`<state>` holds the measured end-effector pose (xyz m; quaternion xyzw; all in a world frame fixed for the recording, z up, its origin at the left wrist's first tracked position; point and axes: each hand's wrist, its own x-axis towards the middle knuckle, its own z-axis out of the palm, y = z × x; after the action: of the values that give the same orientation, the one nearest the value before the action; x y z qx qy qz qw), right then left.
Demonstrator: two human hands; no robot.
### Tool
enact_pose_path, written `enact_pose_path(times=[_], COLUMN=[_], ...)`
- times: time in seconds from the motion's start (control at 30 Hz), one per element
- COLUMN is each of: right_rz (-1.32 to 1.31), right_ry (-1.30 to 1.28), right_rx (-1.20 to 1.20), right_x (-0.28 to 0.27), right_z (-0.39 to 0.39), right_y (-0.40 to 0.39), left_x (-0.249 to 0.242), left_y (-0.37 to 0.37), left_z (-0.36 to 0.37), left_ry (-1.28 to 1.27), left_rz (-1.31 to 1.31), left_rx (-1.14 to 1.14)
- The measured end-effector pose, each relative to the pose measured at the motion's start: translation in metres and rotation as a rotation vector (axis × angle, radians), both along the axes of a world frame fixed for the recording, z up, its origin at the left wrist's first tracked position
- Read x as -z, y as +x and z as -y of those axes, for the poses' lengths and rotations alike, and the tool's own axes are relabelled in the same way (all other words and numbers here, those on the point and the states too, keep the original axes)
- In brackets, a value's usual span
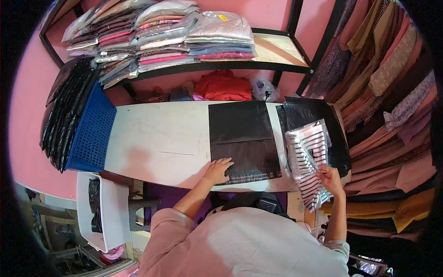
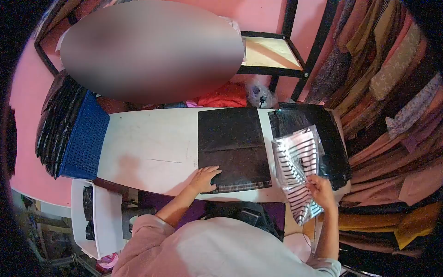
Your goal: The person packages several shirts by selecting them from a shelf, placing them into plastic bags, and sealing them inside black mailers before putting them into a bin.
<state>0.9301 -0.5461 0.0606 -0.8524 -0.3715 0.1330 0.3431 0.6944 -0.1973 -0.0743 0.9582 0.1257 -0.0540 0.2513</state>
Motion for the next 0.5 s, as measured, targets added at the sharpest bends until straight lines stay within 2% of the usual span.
enact_pose_path(times=[0.13, 0.3, 0.5], right_rz=[-0.069, 0.015, 0.013], right_ry=[0.046, -0.072, -0.093], right_rx=[0.011, -0.124, -0.214], right_x=[-0.005, -0.005, -0.011], right_z=[0.009, 0.008, 0.0], right_y=[-0.005, -0.002, -0.008], left_x=[-0.005, 0.018, -0.021], left_y=[0.007, 0.008, 0.013], left_z=[0.005, 0.006, 0.013], left_ry=[0.054, 0.138, 0.062], left_rz=[-0.04, 0.042, -0.086], left_rx=[-0.03, -0.034, 0.0])
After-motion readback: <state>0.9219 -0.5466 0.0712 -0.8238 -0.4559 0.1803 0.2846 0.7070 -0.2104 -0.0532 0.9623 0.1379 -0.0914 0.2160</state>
